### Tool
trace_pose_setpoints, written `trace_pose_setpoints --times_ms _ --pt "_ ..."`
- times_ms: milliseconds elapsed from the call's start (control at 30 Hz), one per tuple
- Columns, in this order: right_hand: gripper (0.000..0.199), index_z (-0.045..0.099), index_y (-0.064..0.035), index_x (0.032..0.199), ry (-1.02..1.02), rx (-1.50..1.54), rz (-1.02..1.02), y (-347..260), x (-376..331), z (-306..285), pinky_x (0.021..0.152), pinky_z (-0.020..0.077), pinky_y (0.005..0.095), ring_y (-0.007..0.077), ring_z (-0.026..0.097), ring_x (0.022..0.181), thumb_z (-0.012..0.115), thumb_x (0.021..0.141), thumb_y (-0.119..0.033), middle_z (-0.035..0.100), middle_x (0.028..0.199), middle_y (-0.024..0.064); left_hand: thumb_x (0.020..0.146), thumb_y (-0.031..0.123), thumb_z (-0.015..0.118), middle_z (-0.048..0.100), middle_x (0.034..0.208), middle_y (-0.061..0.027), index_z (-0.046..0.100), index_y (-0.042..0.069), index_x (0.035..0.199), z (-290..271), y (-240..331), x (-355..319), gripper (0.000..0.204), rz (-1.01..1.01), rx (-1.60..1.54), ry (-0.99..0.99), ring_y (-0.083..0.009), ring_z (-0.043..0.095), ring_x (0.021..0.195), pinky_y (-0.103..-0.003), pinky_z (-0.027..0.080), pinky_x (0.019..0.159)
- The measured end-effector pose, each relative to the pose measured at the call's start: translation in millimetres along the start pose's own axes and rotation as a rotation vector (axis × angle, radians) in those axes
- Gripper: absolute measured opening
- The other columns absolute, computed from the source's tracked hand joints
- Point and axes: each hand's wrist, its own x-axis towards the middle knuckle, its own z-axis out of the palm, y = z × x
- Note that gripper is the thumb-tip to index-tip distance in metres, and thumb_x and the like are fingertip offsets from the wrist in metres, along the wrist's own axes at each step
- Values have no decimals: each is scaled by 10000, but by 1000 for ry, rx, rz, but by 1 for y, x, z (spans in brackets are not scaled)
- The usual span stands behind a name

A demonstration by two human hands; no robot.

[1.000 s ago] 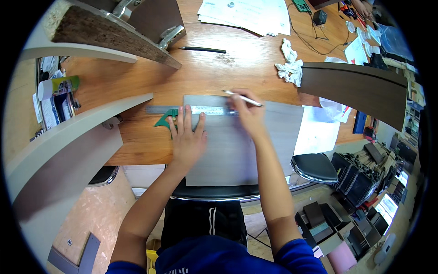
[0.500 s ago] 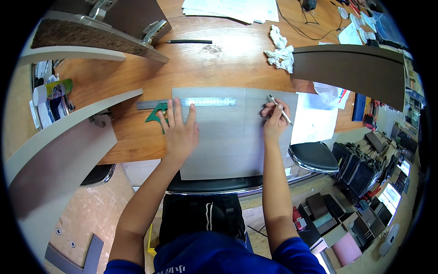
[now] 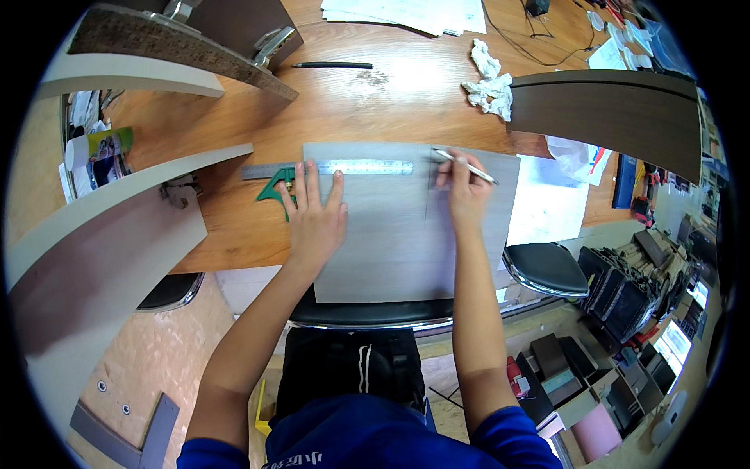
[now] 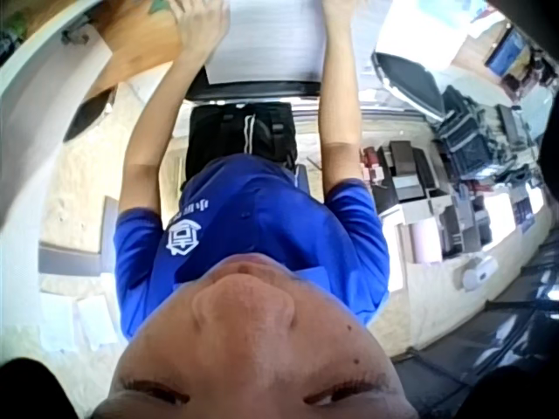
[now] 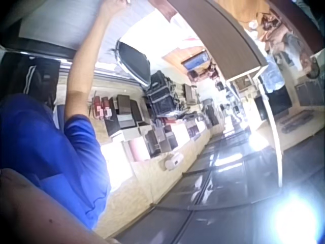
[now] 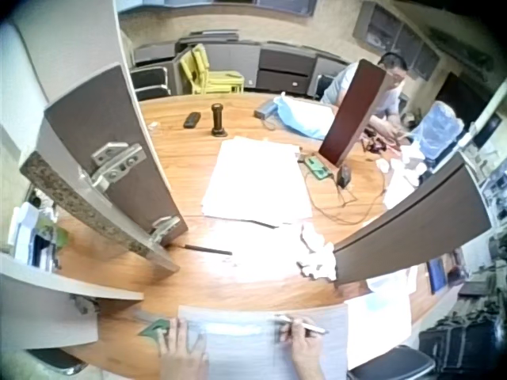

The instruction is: The person uses a metal ruler and a green speed square to measure and mark lines on a large grey sheet of material. They repeatedly position the tools, draw straight lines with a white pen, and adjust the layout to create a grid pattern on the surface.

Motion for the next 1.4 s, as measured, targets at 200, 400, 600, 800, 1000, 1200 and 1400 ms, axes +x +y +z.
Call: trace_pose_setpoints --times_ms 200,400,600,800,1000,1200,1400 --pt "159 734 20 970 -398 -221 23 -23 14 76 628 532 274 119 657 668 682 984 -130 728 779 68 948 254 668 242 1649 -330 531 94 1499 1 0 0 589 -14 3 16 -501 165 1557 -738 122 1192" --pt "127 737 5 946 -628 -347 13 -21 17 123 645 540 273 100 670 685 712 938 -119 739 779 81 948 262 665 248 1652 -316 523 116 1515 1 1 1 602 -9 -9 16 -494 166 1558 -739 117 1194" --pt "136 728 8 952 -678 -408 -33 -14 17 139 616 539 284 118 673 649 699 948 -125 729 750 79 955 262 655 238 1656 -308 520 144 1525 1 0 0 598 -27 -24 20 -490 157 1560 -742 98 1196" --pt "139 726 13 956 -652 -348 83 -6 20 138 613 543 285 120 681 664 697 950 -124 733 771 80 967 275 647 241 1638 -328 547 145 1504 -1 1 2 561 -33 -50 22 -495 157 1557 -739 92 1199" --pt "145 724 14 962 -632 -267 120 -6 19 137 622 543 280 113 684 689 695 959 -128 727 772 72 977 269 638 273 1616 -341 576 112 1476 -8 7 2 527 -73 -80 18 -515 170 1543 -712 99 1215" --pt "162 739 20 955 -693 -345 43 -11 22 146 629 527 282 99 656 696 693 957 -135 720 766 67 985 259 629 269 1619 -351 570 103 1481 -6 7 2 524 -68 -75 22 -522 158 1546 -705 94 1219" --pt "191 747 30 948 -746 -413 27 -14 27 150 630 525 297 109 641 678 688 953 -152 724 770 77 986 271 628 248 1648 -322 565 99 1484 -5 12 0 531 -94 -51 14 -498 150 1559 -700 93 1223"
